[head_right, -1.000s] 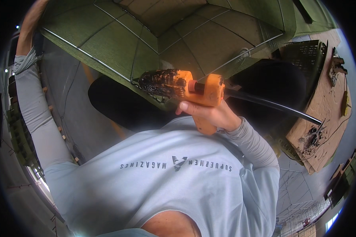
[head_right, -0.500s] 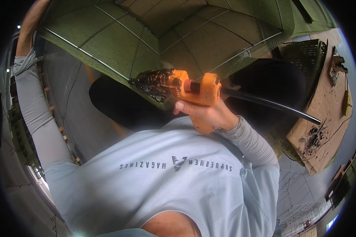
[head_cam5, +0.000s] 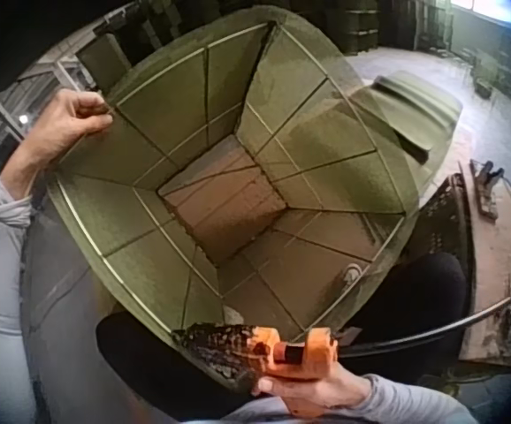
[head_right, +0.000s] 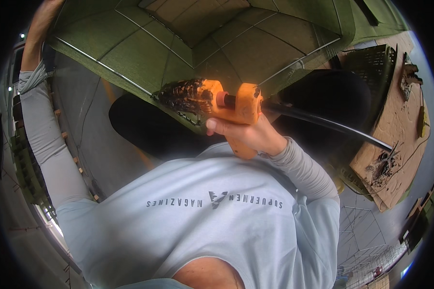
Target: Assembling fabric storage bins by applying hot glue to wire frames and attaching green fabric panels.
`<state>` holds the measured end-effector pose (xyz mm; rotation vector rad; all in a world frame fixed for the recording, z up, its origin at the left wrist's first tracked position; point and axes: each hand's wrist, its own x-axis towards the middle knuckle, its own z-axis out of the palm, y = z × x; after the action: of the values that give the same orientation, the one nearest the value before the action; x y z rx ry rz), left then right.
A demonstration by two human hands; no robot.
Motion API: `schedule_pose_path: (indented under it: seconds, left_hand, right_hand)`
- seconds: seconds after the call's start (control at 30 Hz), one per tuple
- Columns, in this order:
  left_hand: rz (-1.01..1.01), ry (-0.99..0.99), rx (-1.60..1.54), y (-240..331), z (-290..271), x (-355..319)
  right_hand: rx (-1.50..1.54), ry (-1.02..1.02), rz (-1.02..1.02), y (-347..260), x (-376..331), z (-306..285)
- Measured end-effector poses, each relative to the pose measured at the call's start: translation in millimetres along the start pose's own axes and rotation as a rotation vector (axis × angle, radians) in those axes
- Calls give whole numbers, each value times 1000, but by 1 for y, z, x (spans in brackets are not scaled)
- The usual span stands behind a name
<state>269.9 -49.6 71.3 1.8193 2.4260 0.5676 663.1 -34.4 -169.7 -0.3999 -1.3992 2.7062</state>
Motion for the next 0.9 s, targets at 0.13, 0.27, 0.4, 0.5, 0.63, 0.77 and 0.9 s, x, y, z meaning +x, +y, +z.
schedule_pose_path:
  seconds: [0.13, 0.27, 0.4, 0.5, 0.63, 0.77, 0.9]
  left_hand:
    - [107, 70, -51, 3, 14, -4]
    - [122, 69, -83, 3, 14, -4]
    - [116, 49, -108, 3, 14, -4]
    - [64, 11, -91, 0, 7, 1]
    - [25, -30, -77, -4, 4, 4]
    - [113, 62, -85, 0, 12, -1]
    - [122, 83, -76, 1, 16, -4]
  right_hand:
    - [47, 8, 29, -4, 2, -5]
    - [-15, -13, 13, -3, 6, -2]
    - [30, -20, 2, -7, 6, 1]
    - [24, -9, 29, -8, 10, 1]
    - [37, -22, 29, -11, 7, 1]
    - [52, 19, 47, -5, -2, -4]
    - [-22, 25, 106, 0, -12, -7]
